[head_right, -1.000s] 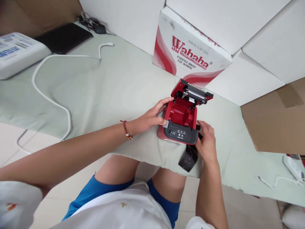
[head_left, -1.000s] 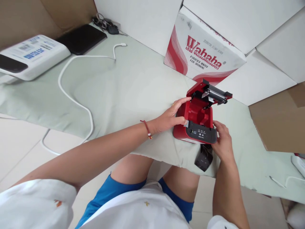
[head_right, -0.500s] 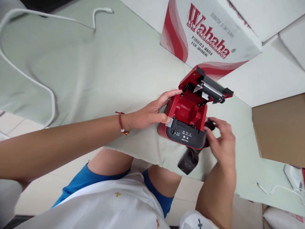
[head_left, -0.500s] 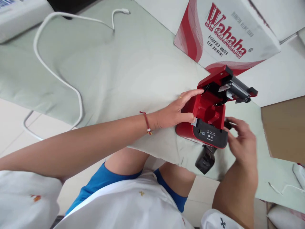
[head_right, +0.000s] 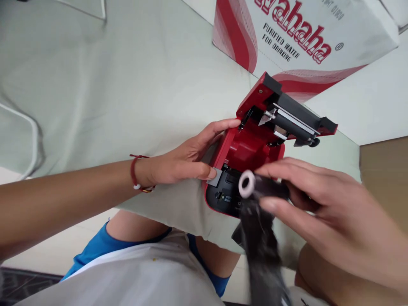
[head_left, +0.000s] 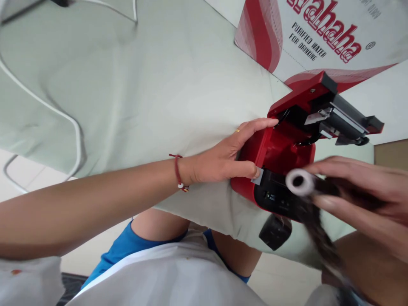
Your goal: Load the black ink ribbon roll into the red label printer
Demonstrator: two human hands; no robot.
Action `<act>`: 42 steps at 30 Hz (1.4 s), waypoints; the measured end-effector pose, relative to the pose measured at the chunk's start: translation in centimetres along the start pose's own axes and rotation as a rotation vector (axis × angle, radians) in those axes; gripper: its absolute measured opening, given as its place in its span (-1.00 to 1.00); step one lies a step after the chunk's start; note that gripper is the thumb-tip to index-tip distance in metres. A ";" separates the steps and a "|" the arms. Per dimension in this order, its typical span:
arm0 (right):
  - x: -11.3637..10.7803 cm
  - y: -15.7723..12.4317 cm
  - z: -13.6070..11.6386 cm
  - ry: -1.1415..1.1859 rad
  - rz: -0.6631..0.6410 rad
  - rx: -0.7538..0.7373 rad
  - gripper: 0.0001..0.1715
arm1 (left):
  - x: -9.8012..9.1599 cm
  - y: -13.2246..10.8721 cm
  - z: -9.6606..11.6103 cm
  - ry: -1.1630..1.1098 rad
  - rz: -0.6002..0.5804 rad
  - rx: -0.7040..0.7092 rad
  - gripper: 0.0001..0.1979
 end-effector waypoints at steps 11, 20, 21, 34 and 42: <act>4.1 5.1 -1.2 0.061 -0.142 0.136 -0.61 | -0.2 -0.1 0.6 -0.094 -0.002 -0.082 -0.12; 3.3 4.3 0.5 0.287 0.072 0.329 -0.68 | -0.1 -0.4 0.2 -0.110 0.009 -0.129 -0.12; 3.1 4.2 0.6 0.303 0.096 0.333 -0.69 | -0.2 -0.4 0.2 -0.100 0.007 -0.120 -0.12; 4.2 5.3 -0.4 0.072 0.012 0.046 -0.65 | -0.4 -0.4 0.3 0.013 -0.004 -0.081 -0.11; -0.1 0.3 -6.2 0.023 -0.005 -0.249 -0.61 | -0.1 -0.8 1.2 0.097 0.007 -0.031 -0.18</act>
Point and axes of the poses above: each hand's wrist, its own y-axis towards the middle knuckle, its own x-axis out of the palm, z = x × y, the point moved 8 cm from there along y, towards the middle knuckle, and after that the axes turned 15 degrees about -y, right-handed, at the moved point
